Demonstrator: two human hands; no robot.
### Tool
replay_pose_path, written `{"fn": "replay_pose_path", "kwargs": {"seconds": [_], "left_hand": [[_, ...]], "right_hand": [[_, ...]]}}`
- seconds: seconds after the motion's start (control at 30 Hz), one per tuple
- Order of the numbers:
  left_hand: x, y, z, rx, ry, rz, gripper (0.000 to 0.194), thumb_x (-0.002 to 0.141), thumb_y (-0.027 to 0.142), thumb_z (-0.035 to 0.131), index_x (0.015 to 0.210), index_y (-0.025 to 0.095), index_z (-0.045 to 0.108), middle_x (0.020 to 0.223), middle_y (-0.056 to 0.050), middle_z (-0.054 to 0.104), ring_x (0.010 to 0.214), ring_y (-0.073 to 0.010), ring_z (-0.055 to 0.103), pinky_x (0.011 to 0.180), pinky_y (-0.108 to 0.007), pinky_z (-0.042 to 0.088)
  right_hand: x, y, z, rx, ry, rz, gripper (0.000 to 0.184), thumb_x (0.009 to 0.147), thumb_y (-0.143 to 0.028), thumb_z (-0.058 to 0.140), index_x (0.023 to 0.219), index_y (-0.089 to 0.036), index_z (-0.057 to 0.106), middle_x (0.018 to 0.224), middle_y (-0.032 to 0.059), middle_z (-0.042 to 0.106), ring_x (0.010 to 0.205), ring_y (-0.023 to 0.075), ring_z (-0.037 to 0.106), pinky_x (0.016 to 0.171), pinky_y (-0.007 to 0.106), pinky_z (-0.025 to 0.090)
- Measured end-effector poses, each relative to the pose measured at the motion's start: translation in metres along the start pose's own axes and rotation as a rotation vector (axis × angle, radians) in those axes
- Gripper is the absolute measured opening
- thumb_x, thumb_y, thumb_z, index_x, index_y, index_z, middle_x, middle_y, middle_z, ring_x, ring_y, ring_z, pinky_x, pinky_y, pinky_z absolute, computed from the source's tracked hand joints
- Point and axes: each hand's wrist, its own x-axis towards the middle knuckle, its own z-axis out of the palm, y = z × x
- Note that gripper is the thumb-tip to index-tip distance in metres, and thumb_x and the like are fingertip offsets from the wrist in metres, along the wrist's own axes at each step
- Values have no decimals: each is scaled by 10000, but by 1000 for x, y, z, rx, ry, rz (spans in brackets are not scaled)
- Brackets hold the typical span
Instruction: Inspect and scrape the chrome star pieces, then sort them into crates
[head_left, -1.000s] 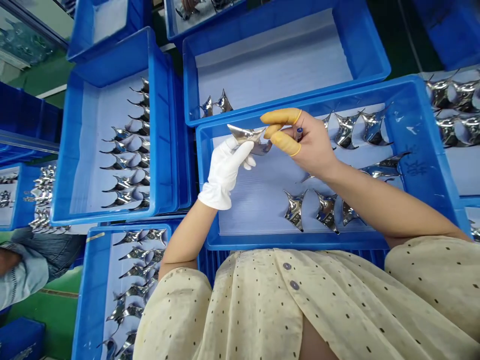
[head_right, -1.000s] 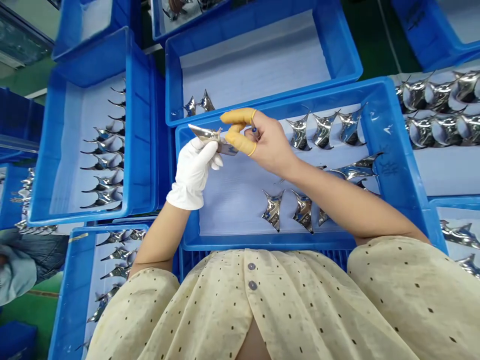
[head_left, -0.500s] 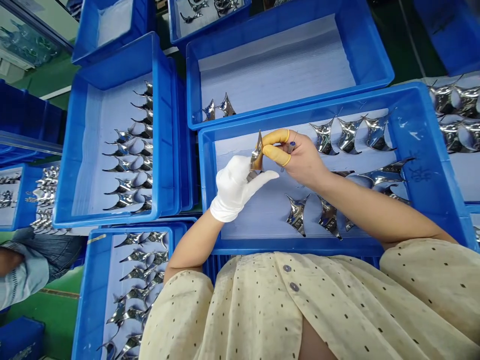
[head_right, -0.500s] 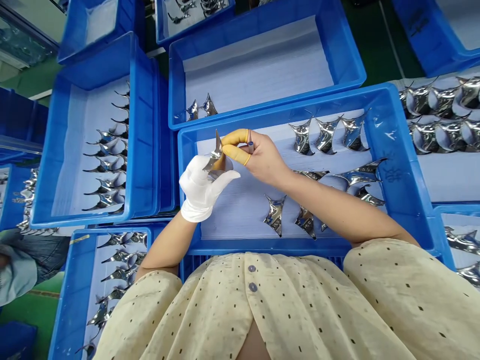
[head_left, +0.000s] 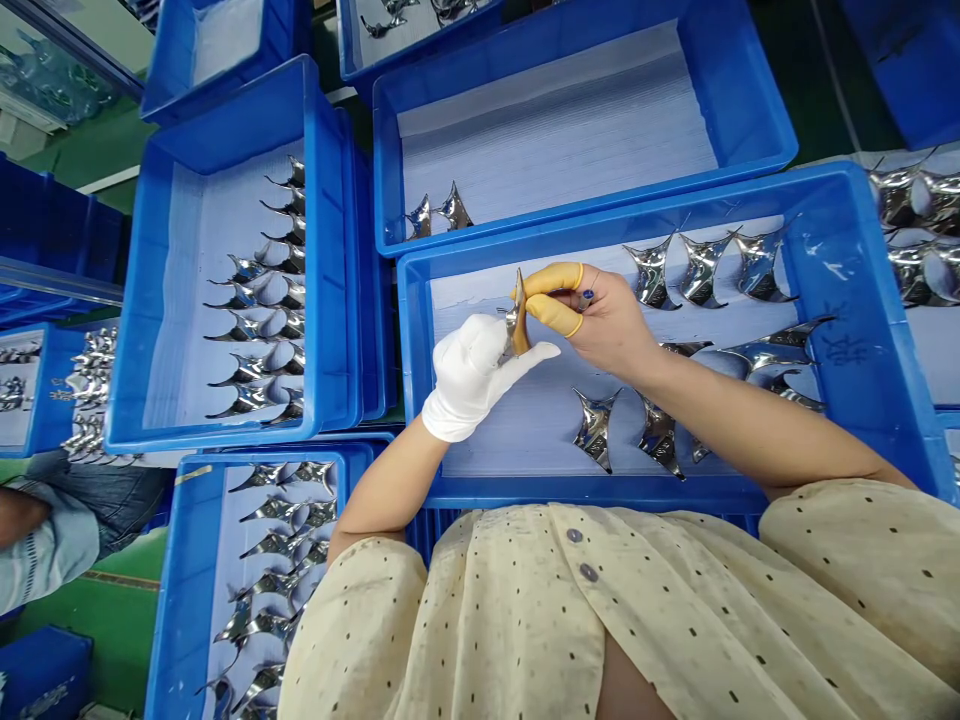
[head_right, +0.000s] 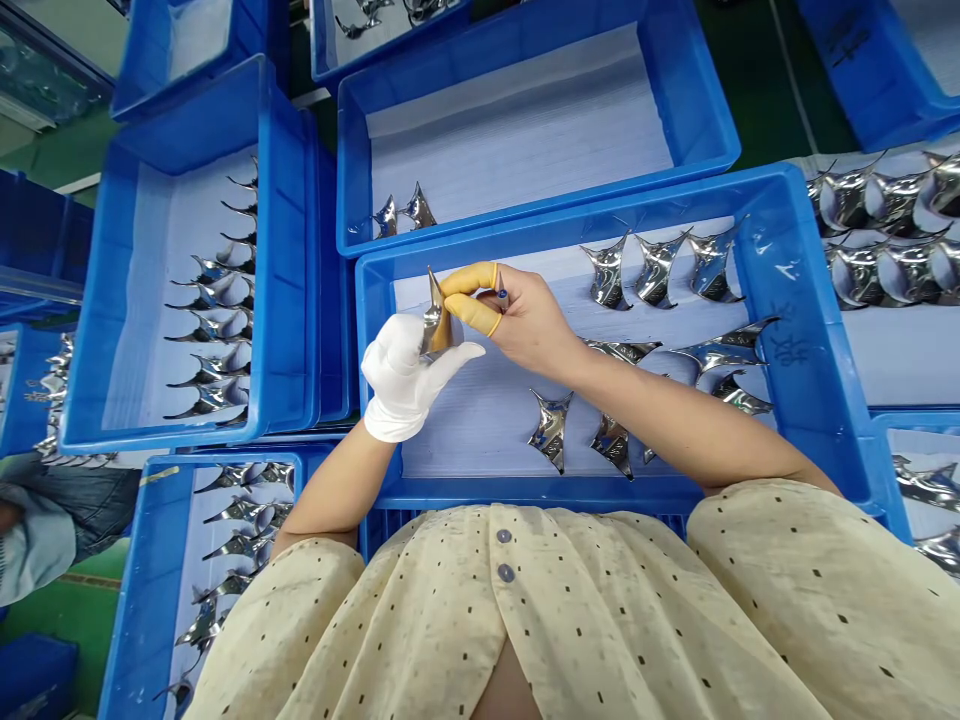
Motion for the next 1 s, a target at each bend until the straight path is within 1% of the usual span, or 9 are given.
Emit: {"fn": "replay_pose_path", "kwargs": {"seconds": [0.1, 0.23, 0.4, 0.47, 0.6, 0.73, 0.83, 0.93, 1.0], "left_hand": [[1, 1, -2, -44, -28, -26, 456, 918, 638, 831, 869, 246, 602, 674, 26, 575, 582, -133, 526, 558, -298, 409], [-1, 3, -5, -37, -140, -176, 559, 869, 758, 806, 809, 245, 595, 665, 14, 595, 593, -148, 534, 581, -308, 456], [1, 7, -4, -81, -88, -276, 596, 839, 833, 775, 830, 245, 679, 650, 14, 613, 578, -149, 550, 585, -312, 484], [4, 9, -4, -156, -96, -364, 612, 857, 854, 737, 847, 243, 707, 658, 12, 625, 568, -143, 553, 591, -316, 489], [9, 15, -8, -409, -133, -646, 572, 960, 797, 667, 837, 241, 718, 551, 45, 552, 479, -115, 504, 571, -306, 474], [12, 15, -9, -724, -178, -885, 531, 1001, 752, 650, 861, 244, 714, 466, 68, 494, 382, -95, 430, 464, -267, 418], [11, 11, -5, -840, -178, -953, 554, 974, 797, 651, 880, 251, 679, 471, 70, 509, 361, -93, 417, 411, -249, 378], [9, 8, -2, -855, -168, -972, 584, 942, 841, 652, 889, 259, 655, 464, 81, 475, 354, -93, 413, 393, -246, 365], [8, 8, -2, -862, -165, -963, 577, 949, 829, 655, 883, 256, 651, 488, 75, 499, 363, -90, 430, 394, -246, 366]], "right_hand": [[-1, 0, 0, 18, -6, -11, 187, 856, -386, 845, 903, -212, 797, 968, 34, 807, 839, 161, 729, 754, 284, 613], [-2, 0, 1, 17, -40, 19, 230, 880, -434, 836, 919, -212, 788, 934, 27, 806, 707, 139, 676, 648, 280, 571], [-3, 1, -1, -7, -44, 10, 179, 911, -396, 810, 948, -223, 784, 867, 13, 780, 716, 156, 686, 678, 306, 579], [-3, 2, -4, -42, -13, -14, 167, 908, -391, 816, 950, -231, 790, 879, 12, 771, 703, 149, 658, 669, 308, 564], [-2, -3, -10, -142, 57, -112, 204, 885, -430, 856, 919, -237, 801, 849, 9, 745, 630, 119, 538, 613, 298, 494], [-4, -14, -10, -216, -49, -238, 229, 895, -475, 876, 891, -255, 811, 848, 18, 758, 654, 136, 571, 632, 318, 487], [-4, -18, -9, -235, -128, -315, 205, 913, -472, 877, 893, -277, 815, 841, 12, 767, 681, 145, 601, 633, 319, 476], [-5, -14, -10, -183, -122, -382, 151, 940, -402, 867, 1025, -287, 816, 876, -18, 778, 551, 88, 444, 578, 296, 428], [-5, -11, -10, -164, -124, -386, 325, 914, -425, 893, 1189, -288, 787, 927, -28, 785, 508, 63, 322, 534, 277, 390]]}}
